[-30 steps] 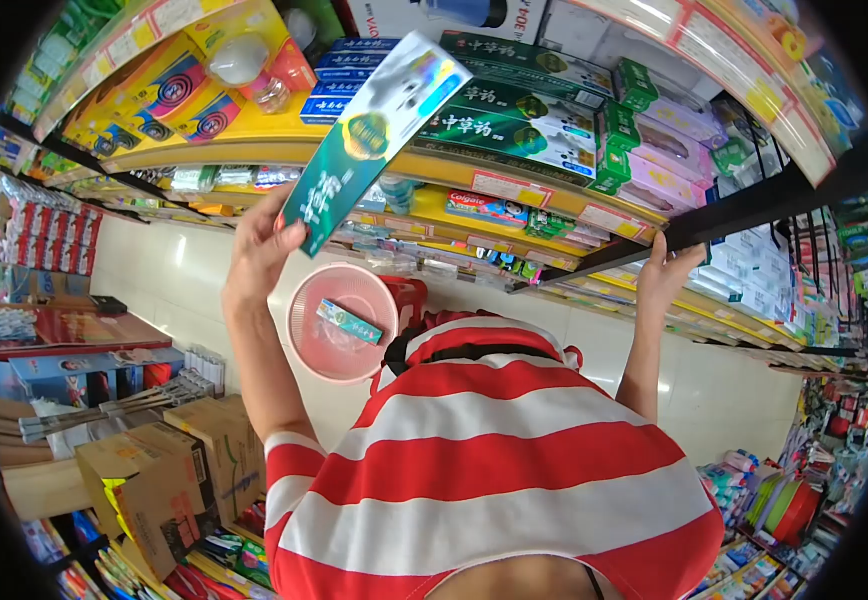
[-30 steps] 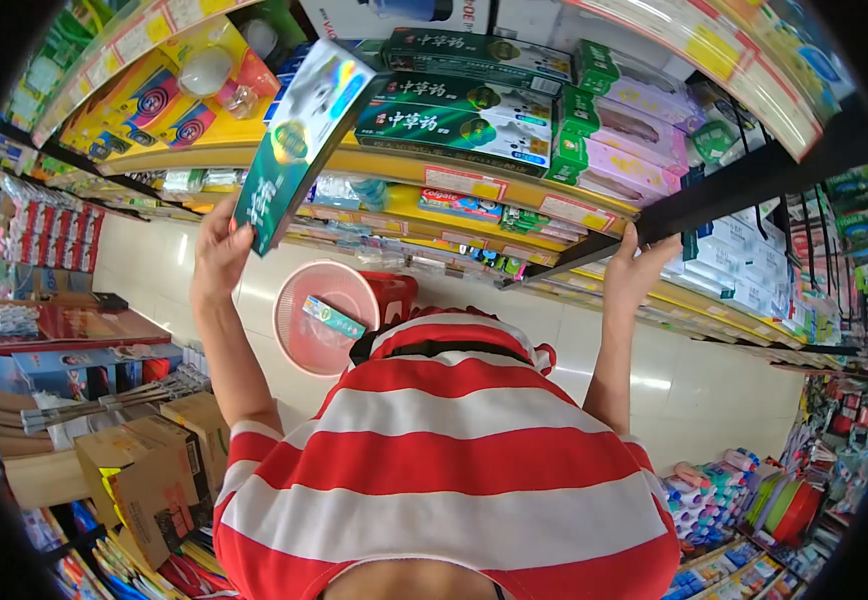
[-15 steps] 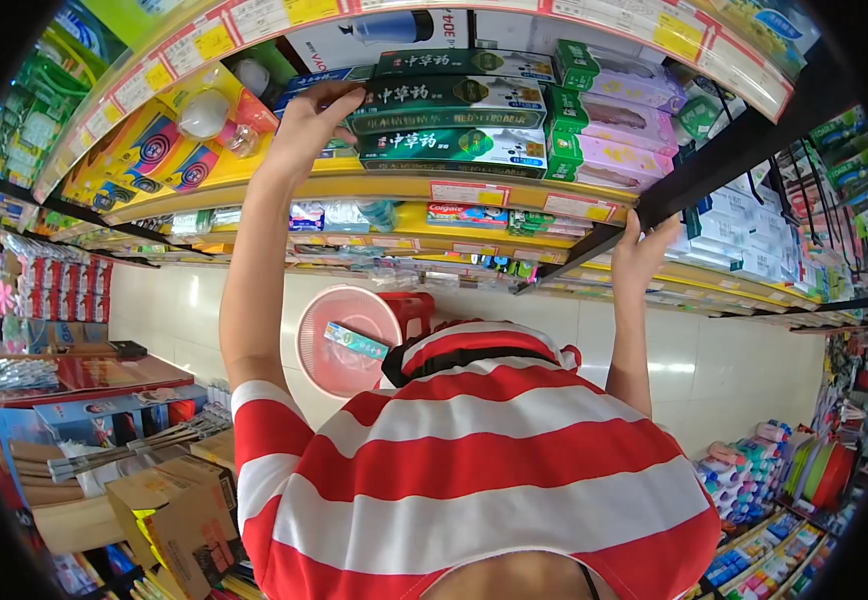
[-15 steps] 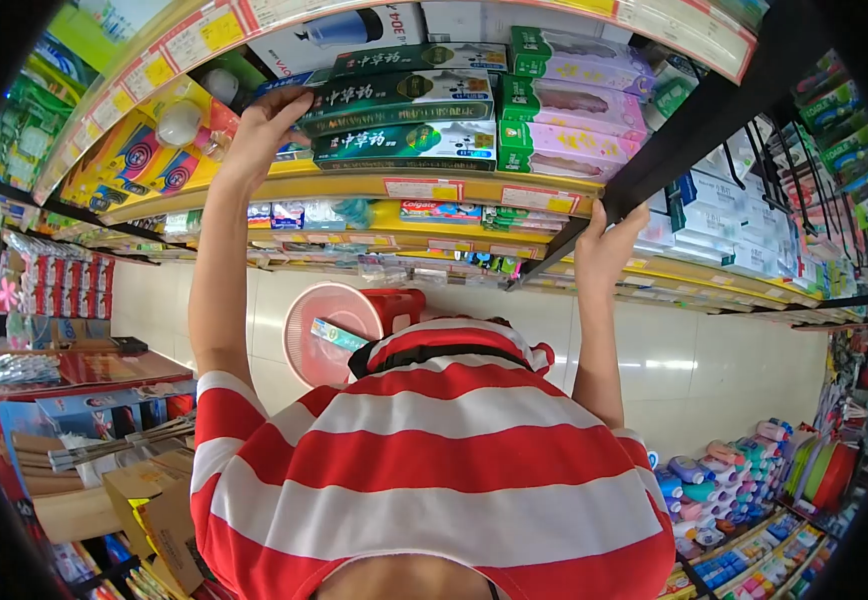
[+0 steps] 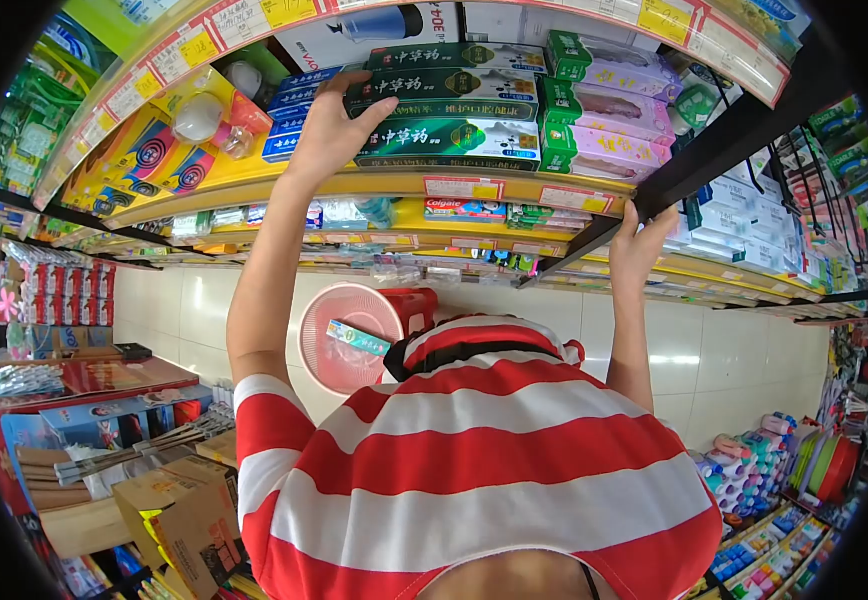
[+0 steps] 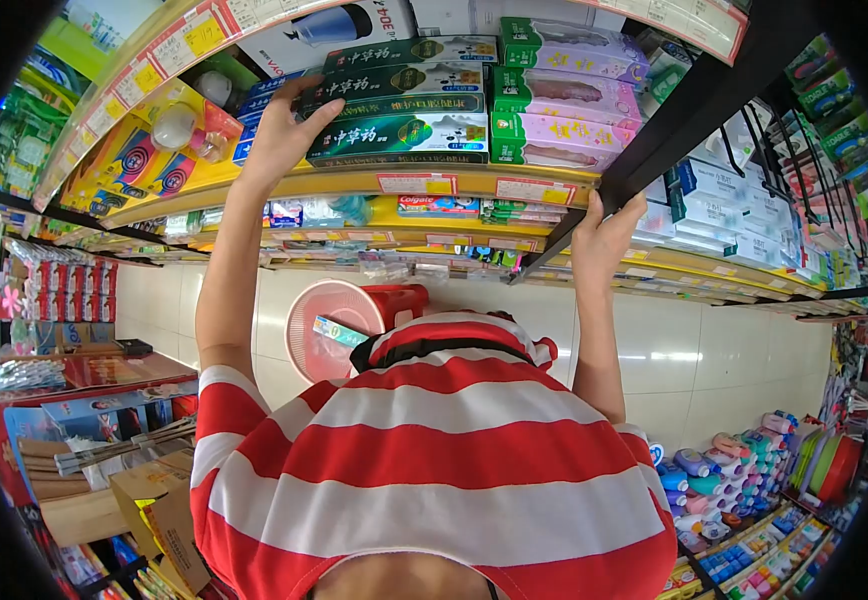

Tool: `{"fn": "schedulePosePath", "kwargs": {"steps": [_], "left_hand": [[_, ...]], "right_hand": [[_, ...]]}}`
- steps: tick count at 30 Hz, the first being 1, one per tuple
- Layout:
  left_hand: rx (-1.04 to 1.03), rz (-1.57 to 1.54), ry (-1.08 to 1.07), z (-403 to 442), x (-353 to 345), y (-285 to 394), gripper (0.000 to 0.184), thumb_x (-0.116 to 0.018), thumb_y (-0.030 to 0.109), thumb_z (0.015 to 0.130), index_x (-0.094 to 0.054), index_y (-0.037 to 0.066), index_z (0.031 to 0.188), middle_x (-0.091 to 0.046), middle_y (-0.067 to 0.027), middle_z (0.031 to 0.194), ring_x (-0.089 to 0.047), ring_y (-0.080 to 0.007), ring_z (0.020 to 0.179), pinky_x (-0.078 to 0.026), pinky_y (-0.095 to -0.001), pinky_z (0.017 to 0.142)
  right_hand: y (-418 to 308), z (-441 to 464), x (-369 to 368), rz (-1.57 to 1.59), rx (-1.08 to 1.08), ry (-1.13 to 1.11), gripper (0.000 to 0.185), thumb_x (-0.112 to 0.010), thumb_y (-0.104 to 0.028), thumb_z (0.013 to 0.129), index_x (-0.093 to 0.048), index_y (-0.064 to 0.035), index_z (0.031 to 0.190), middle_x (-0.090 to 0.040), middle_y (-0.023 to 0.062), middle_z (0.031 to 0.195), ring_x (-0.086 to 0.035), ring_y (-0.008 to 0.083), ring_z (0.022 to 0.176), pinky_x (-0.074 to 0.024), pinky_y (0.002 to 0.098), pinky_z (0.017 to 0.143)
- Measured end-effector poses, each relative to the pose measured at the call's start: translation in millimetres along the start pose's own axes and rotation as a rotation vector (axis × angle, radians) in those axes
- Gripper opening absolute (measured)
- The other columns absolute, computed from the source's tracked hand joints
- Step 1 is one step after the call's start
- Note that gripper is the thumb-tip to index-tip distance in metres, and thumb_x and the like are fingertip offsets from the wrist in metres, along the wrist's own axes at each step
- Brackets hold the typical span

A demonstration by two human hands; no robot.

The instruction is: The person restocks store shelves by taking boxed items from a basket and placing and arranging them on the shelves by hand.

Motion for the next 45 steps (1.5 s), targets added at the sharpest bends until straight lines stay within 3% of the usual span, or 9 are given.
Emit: {"fn": "schedulePosePath", "kwargs": {"steps": [7, 10, 17, 29, 38, 41, 43, 44, 45], "left_hand": [[-0.140, 0.308, 0.023, 1.8, -1.3, 39.8, 0.053, -0.068, 0.032, 0.078, -0.052, -0.003, 0.114, -0.052, -0.0241, 0.117, -0.048, -0.0369, 0.111, -0.039, -0.0397, 0.094], [-0.242, 0.353, 0.176, 5.5, -7.4, 55.9, 0.053, -0.067, 0.034, 0.078, -0.052, -0.002, 0.115, -0.048, -0.0238, 0.122, -0.045, -0.0393, 0.113, -0.036, -0.0420, 0.097], [-0.461, 0.677, 0.102, 9.6, -54.0, 82.3, 0.064, -0.053, 0.052, 0.083, -0.047, 0.005, 0.126, -0.043, -0.0178, 0.133, -0.041, -0.0337, 0.122, -0.030, -0.0417, 0.104], [-0.416, 0.678, 0.053, 10.5, -52.3, 61.8, 0.068, -0.045, 0.060, 0.083, -0.048, 0.007, 0.126, -0.045, -0.0146, 0.132, -0.042, -0.0270, 0.124, -0.030, -0.0470, 0.102], [-0.457, 0.706, 0.088, 5.1, -46.5, 70.4, 0.061, -0.052, 0.051, 0.085, -0.048, 0.006, 0.126, -0.045, -0.0167, 0.132, -0.043, -0.0368, 0.120, -0.032, -0.0431, 0.102], [-0.488, 0.316, 0.041, -21.4, -36.3, 116.3, 0.056, -0.054, 0.046, 0.085, -0.050, 0.005, 0.123, -0.047, -0.0177, 0.130, -0.045, -0.0373, 0.119, -0.033, -0.0427, 0.100], [-0.599, -0.286, -0.267, -47.2, -30.1, 170.4, 0.048, -0.058, 0.039, 0.085, -0.053, 0.004, 0.118, -0.049, -0.0182, 0.127, -0.048, -0.0362, 0.115, -0.035, -0.0431, 0.098], [-0.640, -0.436, -0.549, -72.8, -25.2, 200.3, 0.039, -0.062, 0.032, 0.082, -0.057, 0.002, 0.107, -0.051, -0.0198, 0.121, -0.049, -0.0367, 0.111, -0.034, -0.0481, 0.097], [-0.627, -0.990, -0.914, -101.0, -31.6, 223.0, 0.032, -0.058, 0.029, 0.085, -0.059, 0.001, 0.098, -0.053, -0.0207, 0.116, -0.050, -0.0380, 0.109, -0.031, -0.0538, 0.098]], "right_hand": [[0.2, 0.1, 0.2, 0.013, -0.010, -0.007, 0.044, -0.058, -0.002, 0.084, -0.034, 0.0050, 0.121, -0.048, 0.0235, 0.106, -0.051, 0.0372, 0.097, -0.0394, 0.0394, 0.085], [1.8, -0.3, 0.2, 0.021, 0.002, -0.006, 0.044, -0.058, -0.001, 0.084, -0.035, 0.0051, 0.121, -0.048, 0.0231, 0.107, -0.050, 0.0366, 0.098, -0.0388, 0.0392, 0.086], [0.6, 0.2, 0.2, 0.039, -0.014, -0.014, 0.044, -0.057, 0.000, 0.083, -0.035, 0.0055, 0.121, -0.048, 0.0227, 0.108, -0.050, 0.0361, 0.099, -0.0384, 0.0388, 0.087], [4.3, -0.9, -1.2, 0.038, -0.024, -0.025, 0.044, -0.056, -0.004, 0.086, -0.033, 0.0039, 0.122, -0.047, 0.0197, 0.112, -0.051, 0.0299, 0.101, -0.0406, 0.0367, 0.088], [2.1, -1.0, -1.2, 0.059, -0.042, -0.004, 0.046, -0.057, -0.001, 0.084, -0.033, 0.0048, 0.123, -0.047, 0.0219, 0.111, -0.051, 0.0332, 0.099, -0.0394, 0.0378, 0.087], [5.2, -0.7, -2.4, 0.046, -0.032, 0.013, 0.046, -0.057, -0.001, 0.084, -0.033, 0.0051, 0.123, -0.048, 0.0229, 0.110, -0.051, 0.0350, 0.098, -0.0388, 0.0385, 0.087], [7.7, -1.5, -2.8, 0.040, -0.023, 0.011, 0.047, -0.057, -0.001, 0.084, -0.033, 0.0051, 0.123, -0.048, 0.0227, 0.110, -0.051, 0.0348, 0.099, -0.0390, 0.0383, 0.087], [6.9, -1.3, -3.2, 0.050, -0.020, 0.007, 0.047, -0.057, -0.001, 0.084, -0.033, 0.0051, 0.124, -0.048, 0.0227, 0.110, -0.051, 0.0346, 0.099, -0.0390, 0.0380, 0.087], [5.2, -1.1, -4.0, 0.062, -0.015, 0.002, 0.047, -0.057, -0.001, 0.084, -0.033, 0.0050, 0.124, -0.048, 0.0226, 0.110, -0.051, 0.0345, 0.099, -0.0391, 0.0378, 0.087]]}}
Point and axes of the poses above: each hand's wrist, its own z-axis towards the middle knuckle, its own x-axis out of the back of the hand, y = z × x, the point moved 7 cm from there along z, towards the middle knuckle
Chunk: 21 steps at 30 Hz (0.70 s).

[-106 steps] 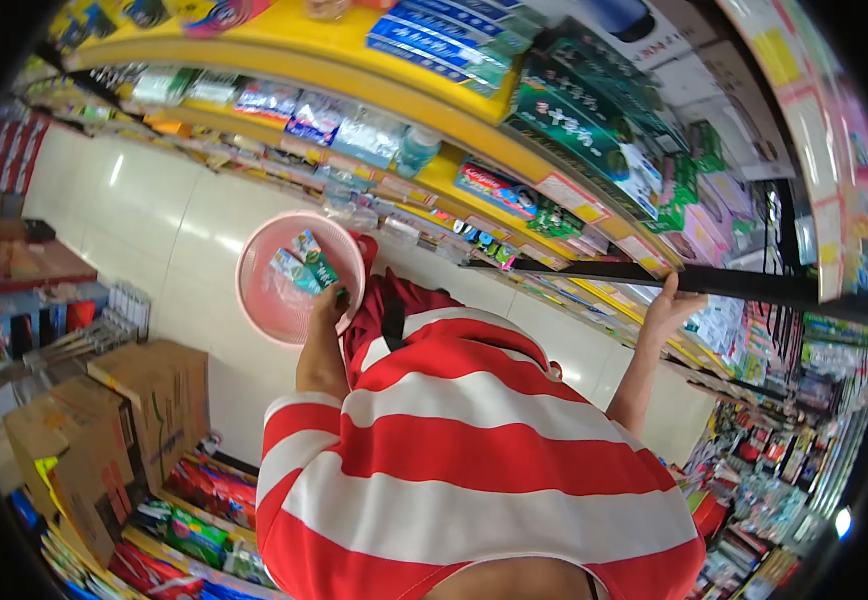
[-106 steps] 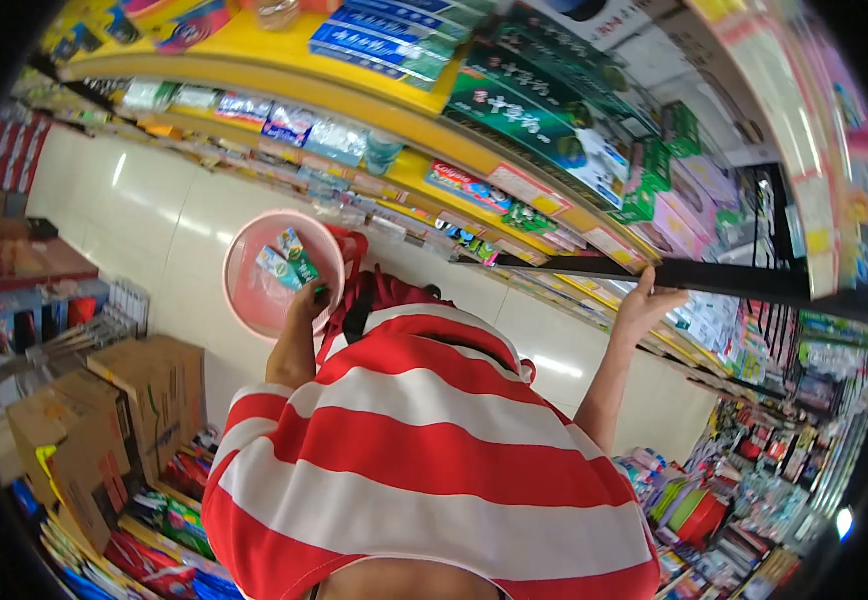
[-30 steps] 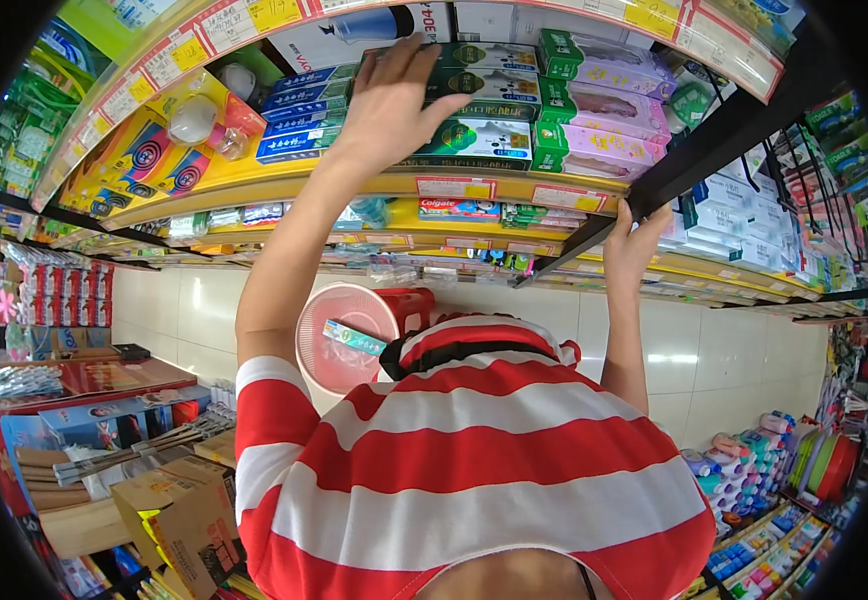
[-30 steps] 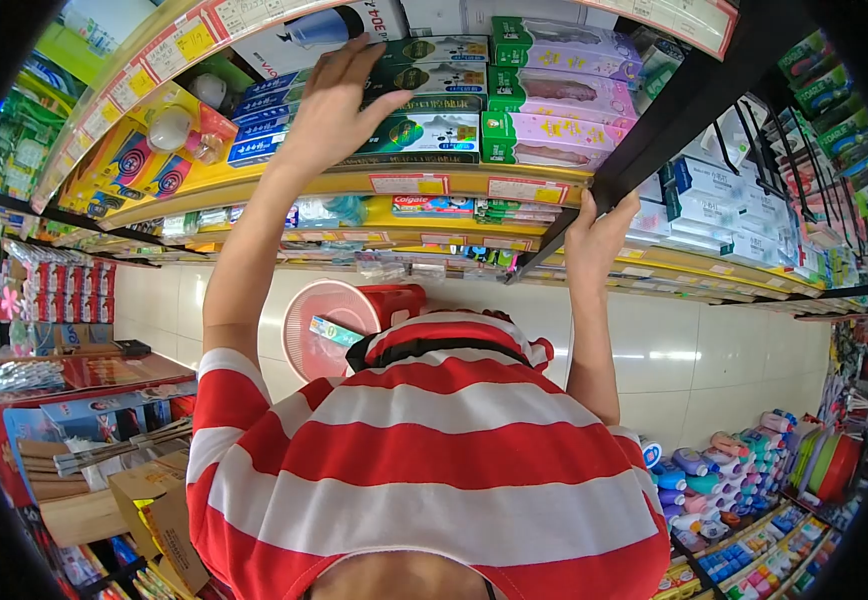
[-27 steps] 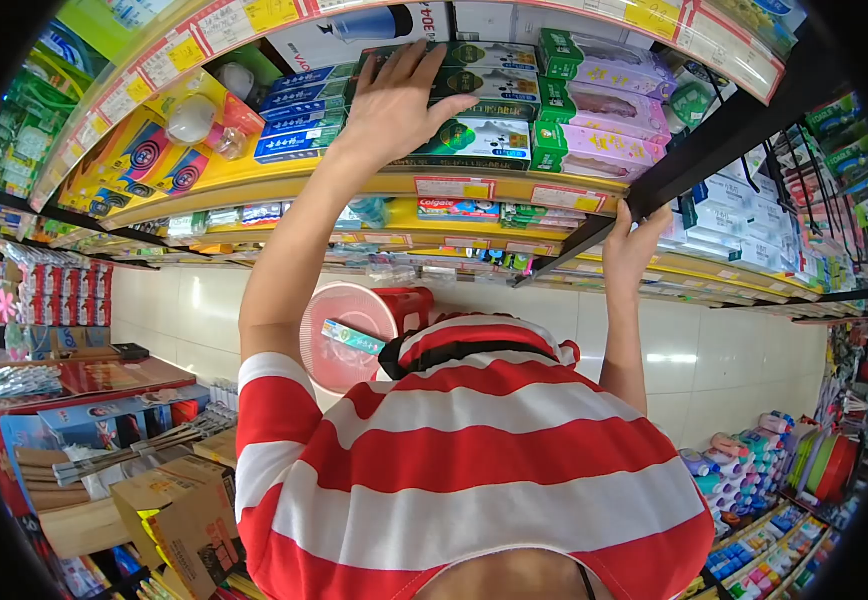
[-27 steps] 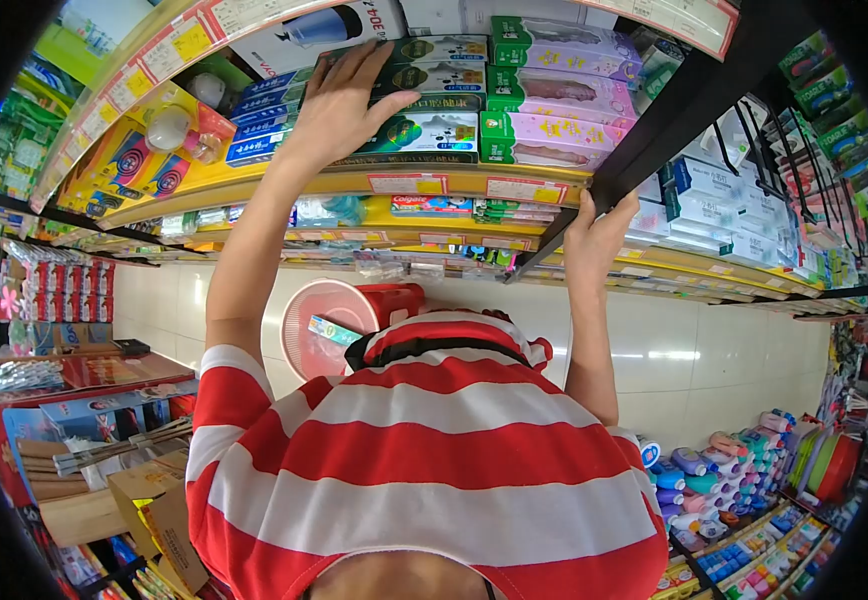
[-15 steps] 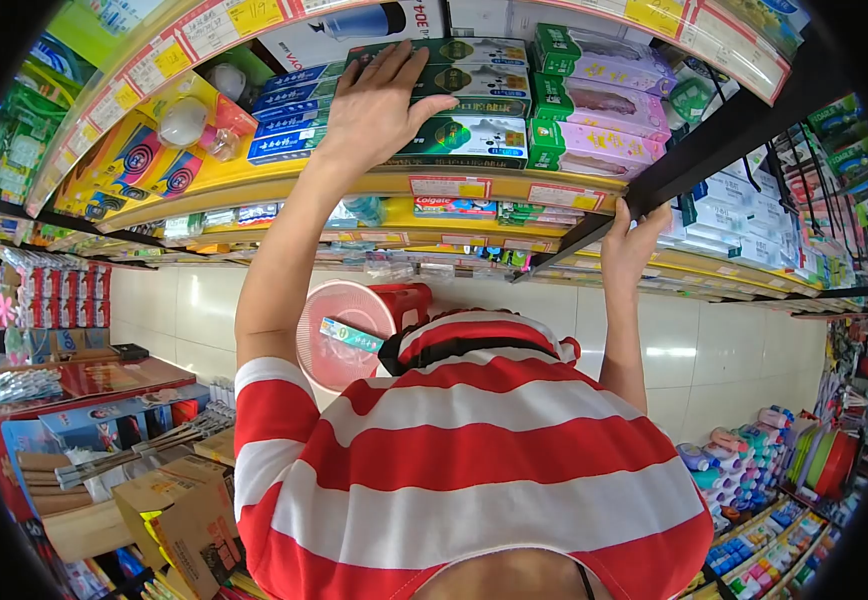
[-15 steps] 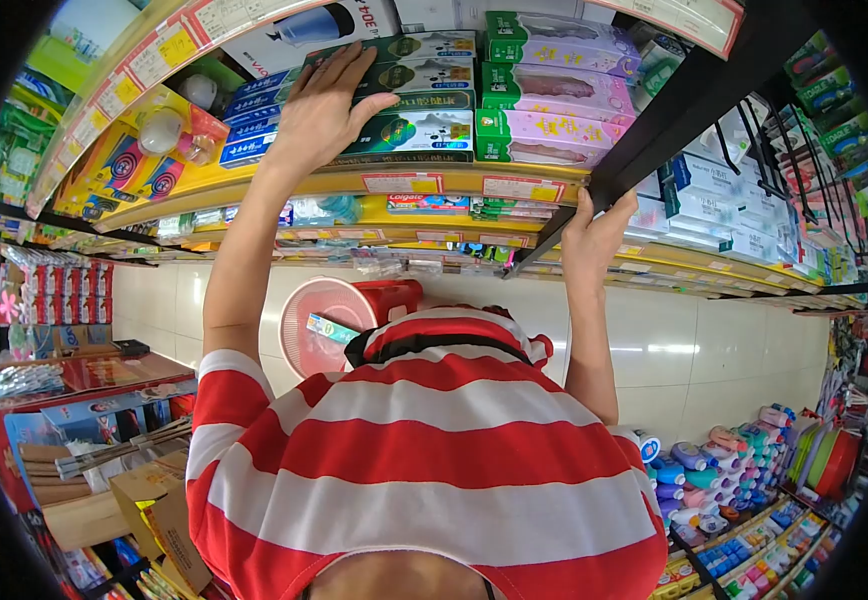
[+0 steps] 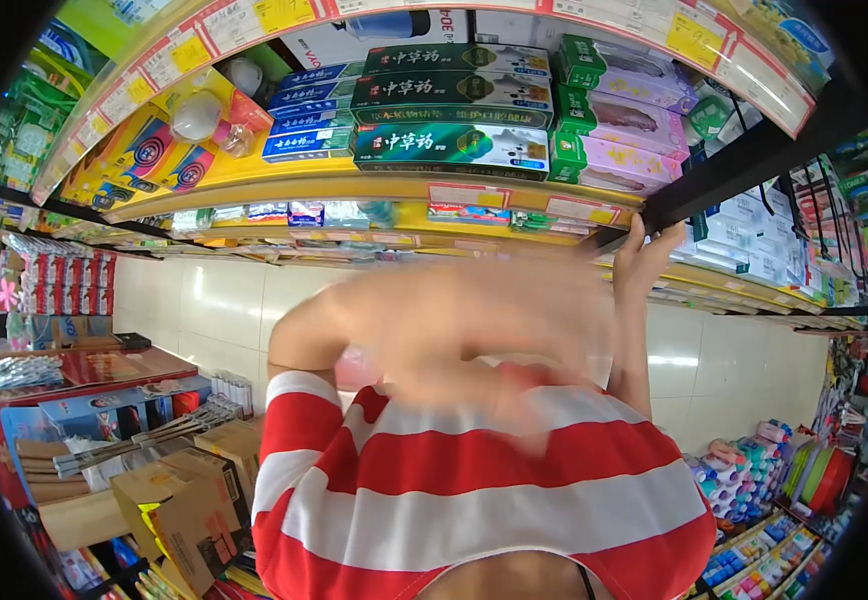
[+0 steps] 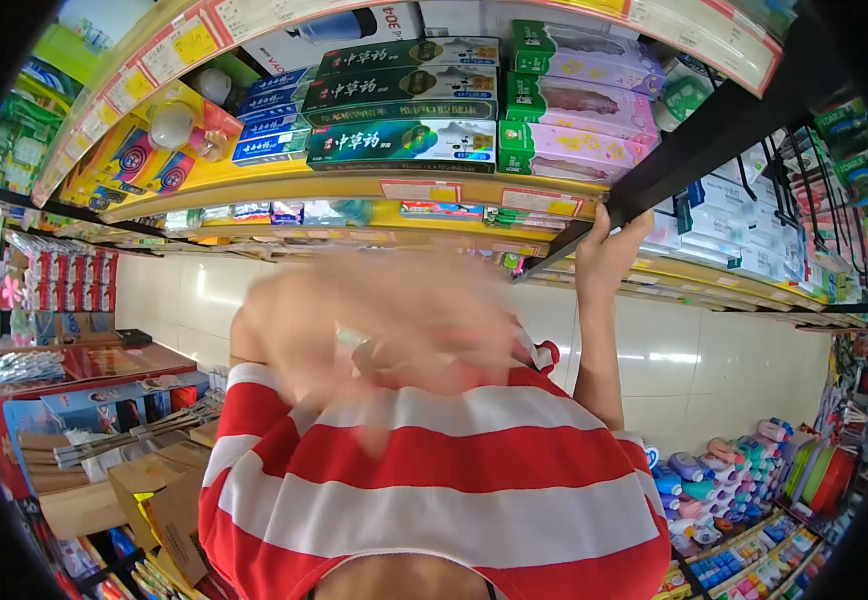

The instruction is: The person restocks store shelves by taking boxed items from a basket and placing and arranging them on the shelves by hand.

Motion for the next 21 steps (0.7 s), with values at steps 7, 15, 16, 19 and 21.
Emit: {"fn": "schedulePosePath", "kwargs": {"steps": [7, 15, 16, 19, 21], "left_hand": [[-0.416, -0.126, -0.359, 10.1, -73.4, 50.7, 0.024, -0.047, 0.023, 0.092, -0.056, 0.004, 0.079, -0.054, -0.0152, 0.095, -0.052, -0.0328, 0.098, -0.019, -0.0639, 0.099], [-0.356, 0.034, -0.381, 7.6, -79.9, 48.6, 0.023, -0.051, 0.021, 0.083, -0.052, 0.006, 0.065, -0.046, -0.0070, 0.068, -0.052, -0.0306, 0.082, -0.016, -0.0687, 0.098], [-0.357, 0.160, -0.403, 5.9, -84.6, 48.2, 0.023, -0.053, 0.022, 0.082, -0.056, 0.006, 0.066, -0.050, -0.0070, 0.067, -0.051, -0.0296, 0.077, -0.015, -0.0670, 0.100], [-0.360, 0.470, -0.371, 8.4, -100.7, 42.6, 0.023, -0.055, 0.025, 0.077, -0.061, 0.006, 0.065, -0.055, -0.0050, 0.064, -0.052, -0.0283, 0.080, -0.010, -0.0677, 0.101], [-0.358, 0.551, -0.303, 16.6, -105.2, 38.3, 0.024, -0.055, 0.026, 0.074, -0.062, 0.006, 0.066, -0.057, -0.0043, 0.065, -0.053, -0.0285, 0.089, -0.007, -0.0686, 0.101]], "right_hand": [[-3.8, -0.4, 0.5, -0.009, -0.024, -0.003, 0.046, -0.056, -0.003, 0.086, -0.031, 0.0017, 0.125, -0.047, 0.0194, 0.113, -0.051, 0.0279, 0.102, -0.0408, 0.0365, 0.087], [-3.2, -0.7, 1.2, -0.013, -0.026, -0.012, 0.045, -0.056, -0.004, 0.087, -0.031, 0.0009, 0.124, -0.047, 0.0204, 0.113, -0.052, 0.0294, 0.102, -0.0412, 0.0372, 0.087], [-4.6, 0.0, 1.3, -0.018, -0.020, -0.006, 0.045, -0.056, -0.003, 0.087, -0.031, 0.0019, 0.124, -0.047, 0.0213, 0.112, -0.052, 0.0309, 0.101, -0.0411, 0.0371, 0.087], [-10.5, 0.4, 2.5, -0.031, -0.013, -0.002, 0.044, -0.055, -0.001, 0.086, -0.032, 0.0040, 0.123, -0.047, 0.0229, 0.111, -0.052, 0.0336, 0.098, -0.0408, 0.0369, 0.086], [-12.1, 1.1, 2.6, -0.037, -0.015, -0.010, 0.044, -0.055, -0.001, 0.086, -0.032, 0.0040, 0.122, -0.047, 0.0229, 0.110, -0.052, 0.0333, 0.098, -0.0405, 0.0368, 0.086]]}}
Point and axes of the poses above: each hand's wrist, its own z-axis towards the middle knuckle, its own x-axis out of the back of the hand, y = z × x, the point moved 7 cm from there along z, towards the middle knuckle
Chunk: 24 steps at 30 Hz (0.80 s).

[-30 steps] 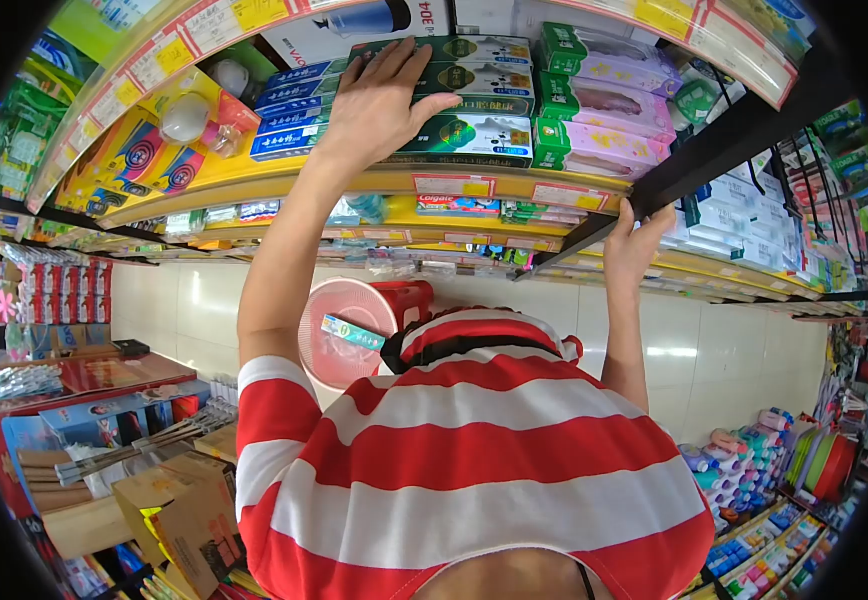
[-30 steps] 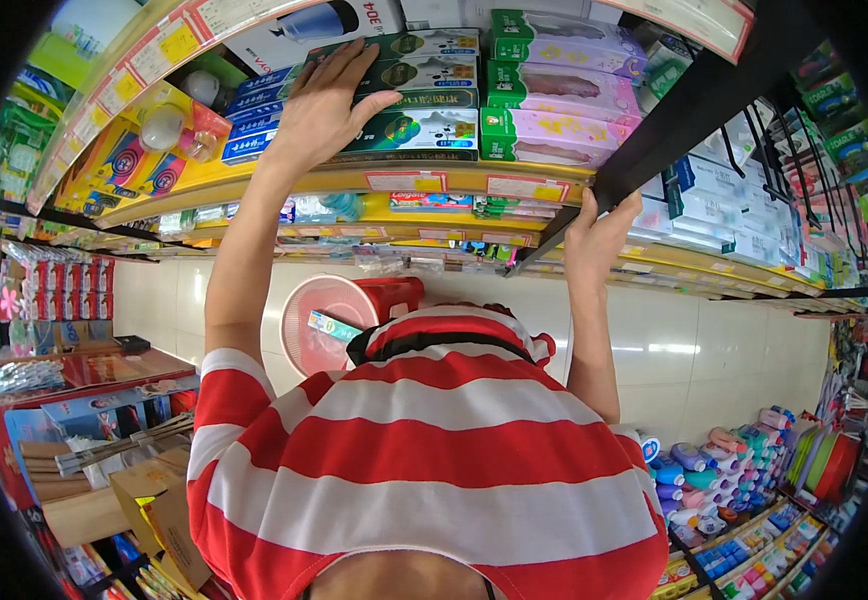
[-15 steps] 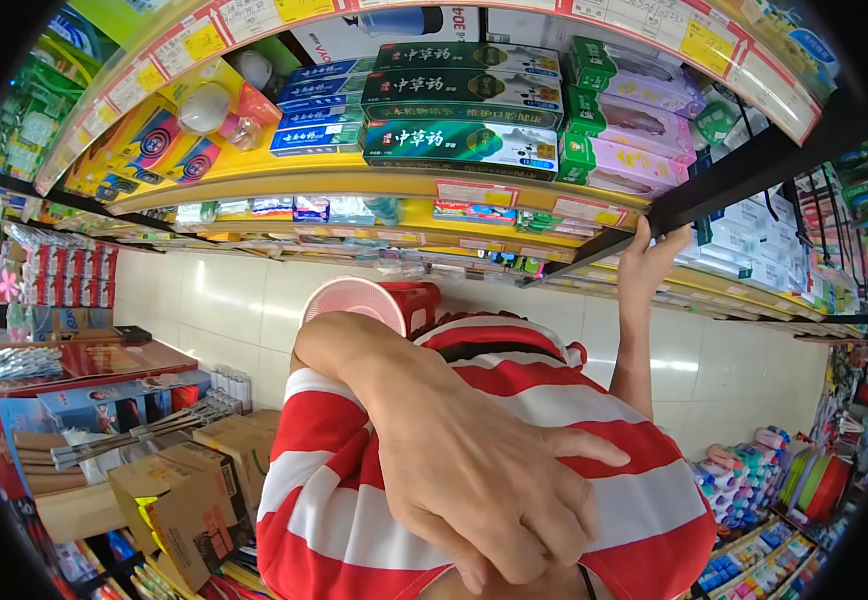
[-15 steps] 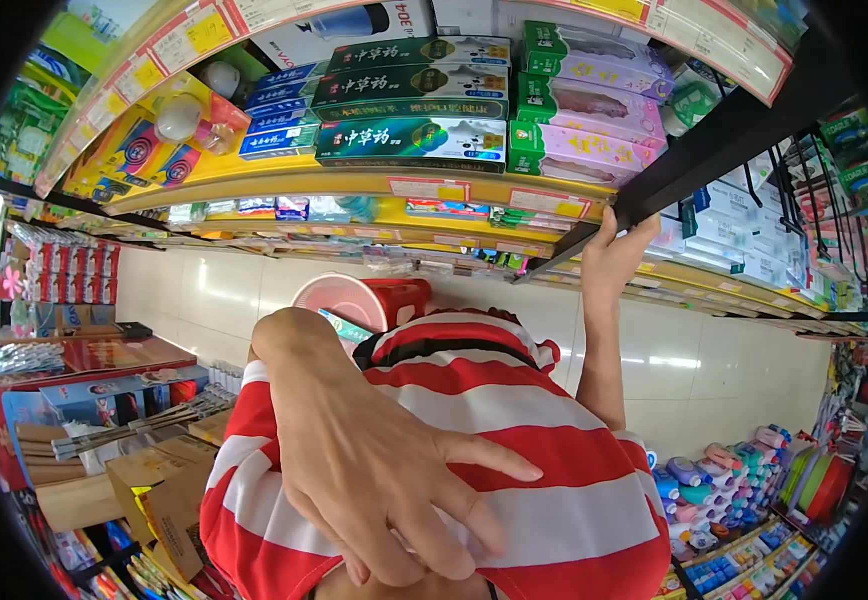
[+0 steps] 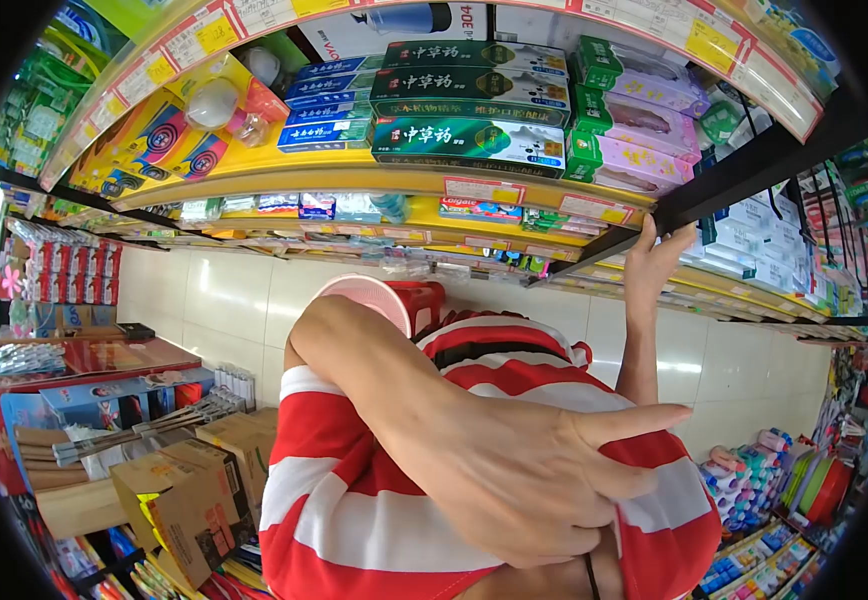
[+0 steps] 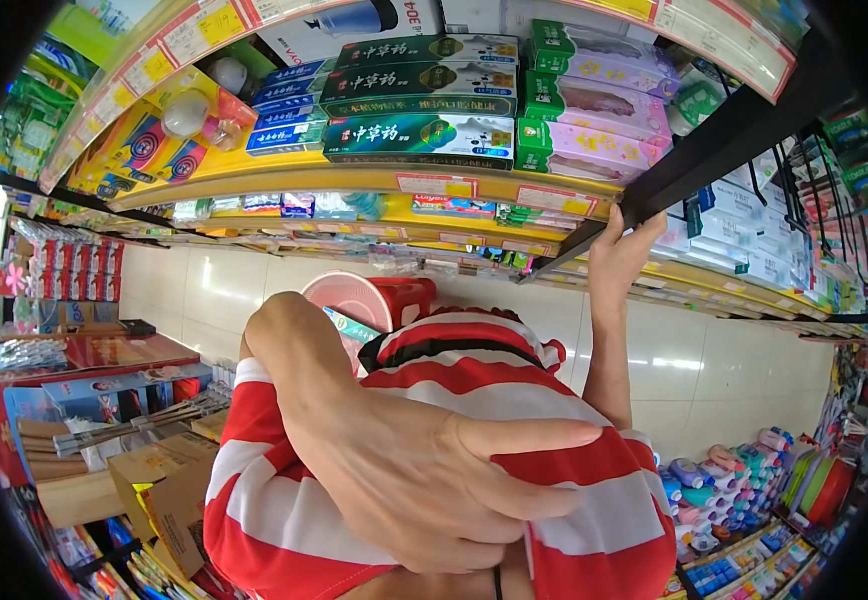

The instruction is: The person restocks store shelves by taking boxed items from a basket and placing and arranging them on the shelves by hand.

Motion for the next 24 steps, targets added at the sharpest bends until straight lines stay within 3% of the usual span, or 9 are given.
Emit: {"fn": "schedulePosePath", "kwargs": {"steps": [5, 8, 11, 14, 17, 20, 24], "left_hand": [[0.050, 0.013, 0.051, 16.1, 2.2, -5.3, 0.028, -0.052, 0.028, 0.074, -0.065, 0.003, 0.075, -0.063, -0.0079, 0.075, -0.045, -0.0328, 0.115, -0.002, -0.0666, 0.103], [0.084, 0.151, 0.111, 21.5, -3.2, -4.0, 0.029, -0.052, 0.027, 0.075, -0.064, 0.001, 0.082, -0.065, -0.0124, 0.084, -0.039, -0.0374, 0.123, -0.001, -0.0654, 0.104], [0.089, 0.078, 0.052, 30.2, -13.7, -10.0, 0.030, -0.051, 0.026, 0.076, -0.063, 0.000, 0.086, -0.065, -0.0156, 0.089, -0.035, -0.0405, 0.126, 0.000, -0.0648, 0.104], [0.101, 0.010, 0.045, 36.5, -20.5, -13.0, 0.029, -0.051, 0.026, 0.076, -0.063, 0.000, 0.084, -0.065, -0.0155, 0.085, -0.035, -0.0420, 0.126, 0.000, -0.0647, 0.104], [0.083, 0.033, 0.278, 34.0, -16.0, -12.1, 0.029, -0.053, 0.025, 0.075, -0.063, 0.000, 0.083, -0.064, -0.0138, 0.078, -0.044, -0.0409, 0.117, -0.001, -0.0641, 0.104], [0.115, -0.109, 0.033, 36.6, -26.9, -16.5, 0.028, -0.055, 0.025, 0.073, -0.062, 0.000, 0.082, -0.063, -0.0115, 0.073, -0.054, -0.0360, 0.098, -0.003, -0.0633, 0.104], [0.121, -0.012, 0.005, 40.2, -21.0, -15.0, 0.024, -0.056, 0.024, 0.072, -0.064, 0.002, 0.078, -0.062, -0.0102, 0.070, -0.056, -0.0309, 0.082, -0.007, -0.0625, 0.104]], "right_hand": [[7.1, -0.3, -1.5, 0.027, 0.003, -0.014, 0.047, -0.056, -0.004, 0.087, -0.030, 0.0033, 0.126, -0.046, 0.0211, 0.113, -0.051, 0.0303, 0.101, -0.0394, 0.0372, 0.089], [4.4, 0.0, -1.0, -0.004, 0.029, -0.002, 0.046, -0.056, -0.003, 0.086, -0.031, 0.0036, 0.123, -0.047, 0.0218, 0.111, -0.052, 0.0317, 0.099, -0.0401, 0.0373, 0.087], [3.4, 0.4, -0.2, -0.004, 0.022, -0.006, 0.045, -0.056, -0.003, 0.085, -0.032, 0.0035, 0.122, -0.048, 0.0220, 0.110, -0.052, 0.0325, 0.099, -0.0403, 0.0373, 0.086], [2.8, 1.2, 0.4, -0.020, 0.032, 0.004, 0.044, -0.056, -0.003, 0.085, -0.033, 0.0037, 0.122, -0.048, 0.0219, 0.110, -0.052, 0.0327, 0.099, -0.0400, 0.0375, 0.086], [0.4, 1.9, 0.6, -0.005, 0.032, 0.003, 0.044, -0.057, -0.003, 0.085, -0.034, 0.0040, 0.122, -0.048, 0.0219, 0.110, -0.052, 0.0331, 0.099, -0.0399, 0.0376, 0.086], [1.7, 2.4, 1.8, -0.012, 0.036, -0.013, 0.044, -0.057, -0.003, 0.085, -0.034, 0.0045, 0.122, -0.048, 0.0220, 0.110, -0.052, 0.0334, 0.099, -0.0399, 0.0379, 0.085], [1.7, 3.0, 1.8, -0.016, 0.022, -0.029, 0.044, -0.057, -0.003, 0.085, -0.034, 0.0049, 0.121, -0.048, 0.0222, 0.109, -0.052, 0.0334, 0.098, -0.0397, 0.0379, 0.085]]}}
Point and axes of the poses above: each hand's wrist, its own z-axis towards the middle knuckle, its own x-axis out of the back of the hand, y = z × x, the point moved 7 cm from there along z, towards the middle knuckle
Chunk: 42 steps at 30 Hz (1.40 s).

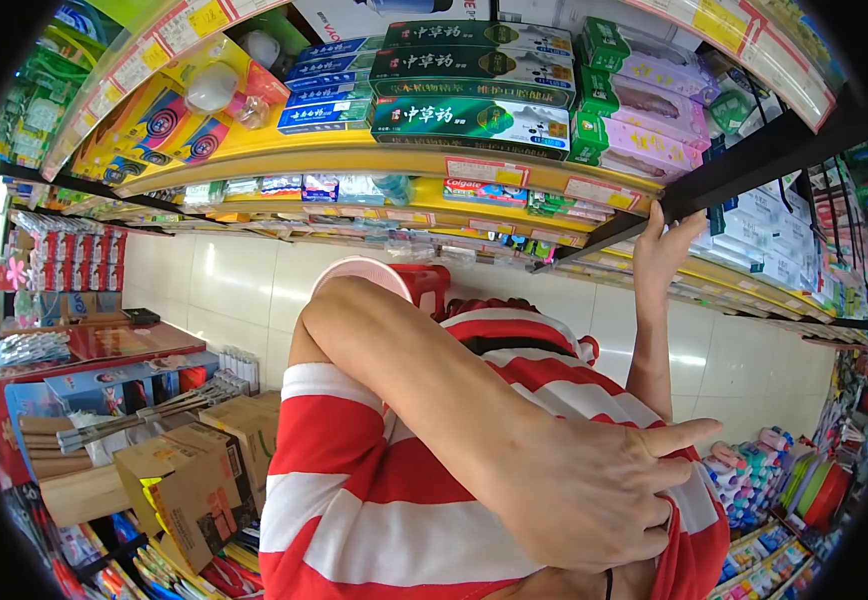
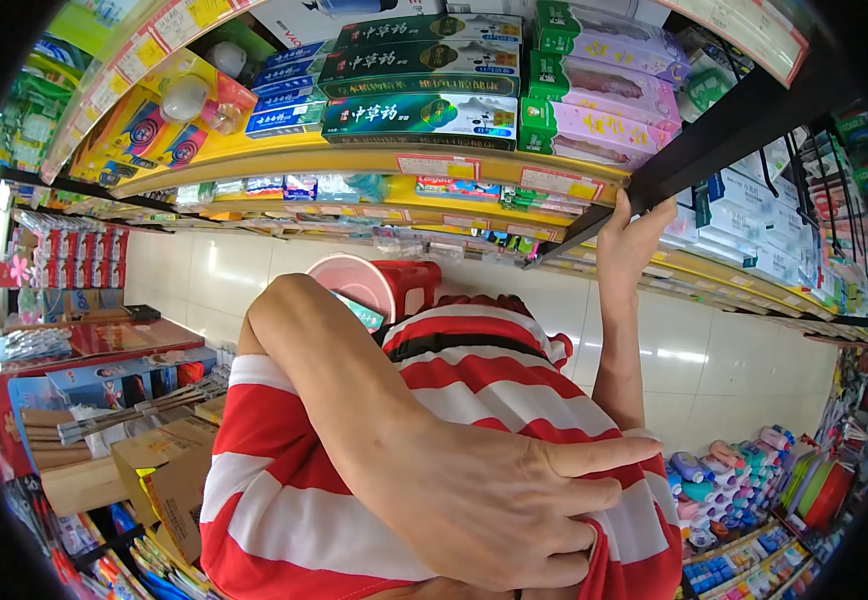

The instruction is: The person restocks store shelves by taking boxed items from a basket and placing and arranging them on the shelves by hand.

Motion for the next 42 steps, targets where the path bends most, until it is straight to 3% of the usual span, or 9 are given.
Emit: {"fn": "schedulePosePath", "kwargs": {"steps": [5, 8, 14, 20, 23, 26, 35, 38, 42], "left_hand": [[-0.001, 0.026, -0.122, -1.8, -4.6, 2.1, 0.025, -0.056, 0.026, 0.074, -0.065, 0.002, 0.073, -0.062, -0.0081, 0.071, -0.055, -0.0316, 0.085, -0.011, -0.0619, 0.104], [0.055, 0.038, 0.117, -4.9, 1.4, 1.2, 0.029, -0.053, 0.028, 0.079, -0.064, 0.002, 0.072, -0.062, -0.0065, 0.070, -0.053, -0.0306, 0.089, -0.012, -0.0626, 0.102], [0.055, -0.352, 0.070, -6.7, -4.4, -14.1, 0.034, -0.046, 0.027, 0.086, -0.061, 0.002, 0.069, -0.060, -0.0071, 0.068, -0.053, -0.0286, 0.092, -0.012, -0.0634, 0.102], [0.078, -0.197, -0.140, -4.8, -9.6, -15.2, 0.027, -0.049, 0.026, 0.080, -0.062, 0.003, 0.070, -0.060, -0.0071, 0.070, -0.053, -0.0297, 0.092, -0.012, -0.0636, 0.102], [0.058, 0.003, 0.048, -4.0, -4.1, -10.3, 0.018, -0.055, 0.024, 0.074, -0.060, 0.007, 0.072, -0.055, -0.0015, 0.069, -0.052, -0.0252, 0.081, -0.015, -0.0668, 0.098], [0.021, -0.103, 0.154, -2.9, -6.7, -14.1, 0.017, -0.056, 0.023, 0.073, -0.060, 0.006, 0.072, -0.055, -0.0022, 0.069, -0.052, -0.0257, 0.081, -0.014, -0.0666, 0.098], [0.061, -0.202, -0.177, -0.6, -7.4, -26.8, 0.022, -0.052, 0.023, 0.073, -0.064, 0.004, 0.074, -0.062, -0.0092, 0.073, -0.055, -0.0282, 0.090, -0.013, -0.0613, 0.104], [0.026, 0.030, 0.059, -1.6, -1.1, -16.9, 0.017, -0.056, 0.021, 0.072, -0.061, 0.005, 0.077, -0.054, -0.0029, 0.067, -0.054, -0.0258, 0.075, -0.018, -0.0637, 0.098], [0.028, -0.060, 0.062, -3.9, -2.6, -15.8, 0.017, -0.055, 0.019, 0.074, -0.060, 0.003, 0.077, -0.053, -0.0031, 0.067, -0.054, -0.0262, 0.073, -0.020, -0.0620, 0.097]], "right_hand": [[3.4, 0.7, -0.9, 0.011, -0.012, -0.005, 0.044, -0.058, -0.003, 0.084, -0.034, 0.0052, 0.120, -0.048, 0.0224, 0.109, -0.052, 0.0338, 0.097, -0.0395, 0.0370, 0.085], [4.5, 1.3, 0.2, 0.031, -0.012, -0.011, 0.045, -0.058, -0.003, 0.084, -0.034, 0.0055, 0.121, -0.048, 0.0226, 0.108, -0.052, 0.0342, 0.096, -0.0397, 0.0369, 0.084], [12.6, 0.1, -2.0, 0.055, -0.030, -0.052, 0.051, -0.058, -0.002, 0.084, -0.030, 0.0046, 0.126, -0.045, 0.0210, 0.112, -0.050, 0.0302, 0.101, -0.0393, 0.0368, 0.088], [8.1, 0.9, -0.9, 0.025, -0.027, -0.070, 0.053, -0.059, -0.002, 0.084, -0.028, 0.0041, 0.128, -0.044, 0.0205, 0.114, -0.049, 0.0280, 0.103, -0.0400, 0.0368, 0.088], [11.6, 1.3, -1.1, 0.026, -0.031, -0.081, 0.053, -0.059, -0.003, 0.085, -0.028, 0.0041, 0.128, -0.043, 0.0206, 0.115, -0.048, 0.0283, 0.103, -0.0402, 0.0369, 0.088], [6.1, 3.0, -1.0, 0.039, -0.023, -0.057, 0.049, -0.059, -0.003, 0.084, -0.031, 0.0055, 0.123, -0.046, 0.0234, 0.112, -0.051, 0.0331, 0.099, -0.0403, 0.0379, 0.085], [10.3, 0.6, -1.8, 0.036, -0.021, -0.080, 0.050, -0.058, -0.003, 0.085, -0.030, 0.0044, 0.125, -0.044, 0.0208, 0.114, -0.049, 0.0284, 0.101, -0.0405, 0.0366, 0.087], [10.2, 0.5, -0.6, 0.037, -0.009, -0.075, 0.050, -0.058, -0.003, 0.085, -0.029, 0.0045, 0.125, -0.045, 0.0201, 0.113, -0.049, 0.0280, 0.101, -0.0403, 0.0365, 0.087], [13.6, 1.6, -3.6, 0.014, -0.006, -0.088, 0.051, -0.058, -0.004, 0.085, -0.027, 0.0044, 0.124, -0.046, 0.0191, 0.112, -0.050, 0.0268, 0.101, -0.0400, 0.0368, 0.087]]}}
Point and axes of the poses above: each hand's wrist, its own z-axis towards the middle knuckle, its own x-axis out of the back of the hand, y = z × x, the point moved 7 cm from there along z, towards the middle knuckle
